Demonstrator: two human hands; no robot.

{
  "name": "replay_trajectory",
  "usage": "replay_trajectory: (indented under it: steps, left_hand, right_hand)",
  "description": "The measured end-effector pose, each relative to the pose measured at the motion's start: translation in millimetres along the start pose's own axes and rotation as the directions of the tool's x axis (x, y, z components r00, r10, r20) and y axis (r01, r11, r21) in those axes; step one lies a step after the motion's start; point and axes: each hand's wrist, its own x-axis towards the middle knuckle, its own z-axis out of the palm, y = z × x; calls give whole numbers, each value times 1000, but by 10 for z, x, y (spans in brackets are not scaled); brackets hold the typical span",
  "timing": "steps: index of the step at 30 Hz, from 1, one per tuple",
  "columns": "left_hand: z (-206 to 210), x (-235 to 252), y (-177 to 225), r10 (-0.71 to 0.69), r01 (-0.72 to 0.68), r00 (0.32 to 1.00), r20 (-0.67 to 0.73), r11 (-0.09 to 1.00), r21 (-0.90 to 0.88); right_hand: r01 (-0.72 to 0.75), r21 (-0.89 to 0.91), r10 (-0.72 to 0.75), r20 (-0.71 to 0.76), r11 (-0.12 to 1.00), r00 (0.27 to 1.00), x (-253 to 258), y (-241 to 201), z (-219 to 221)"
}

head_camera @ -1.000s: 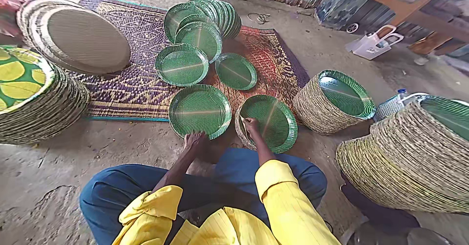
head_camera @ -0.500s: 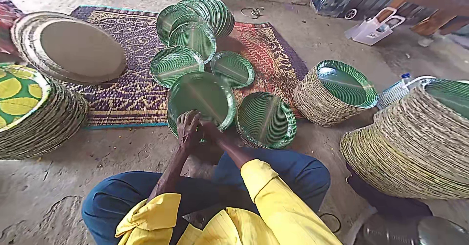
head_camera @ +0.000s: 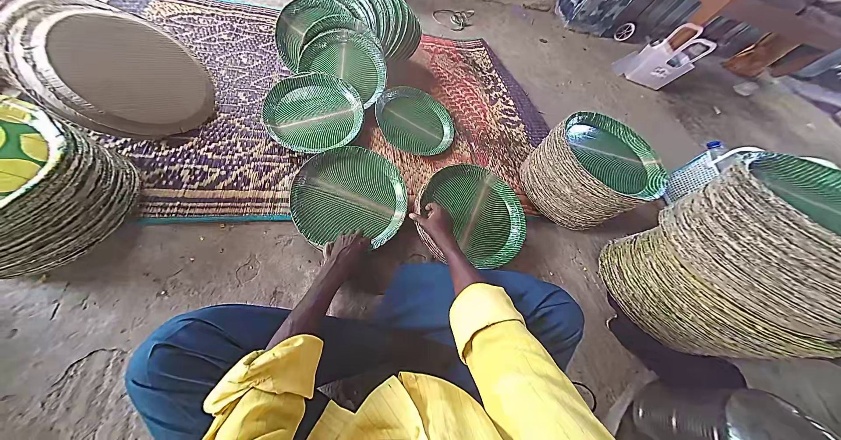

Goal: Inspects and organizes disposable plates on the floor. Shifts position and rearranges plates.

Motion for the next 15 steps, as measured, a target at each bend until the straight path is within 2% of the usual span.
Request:
replay_trajectory:
  steps: [9, 15]
  left_hand:
    - [15, -45, -13, 17, -30, 991, -135, 995, -97]
    - [221, -34, 43, 8, -9, 997, -80, 1000, -11]
  right_hand:
    - [-33, 188, 39, -28, 982, 999, 102, 111, 41]
    - [1, 274, 20, -74, 962, 997, 154, 216, 67]
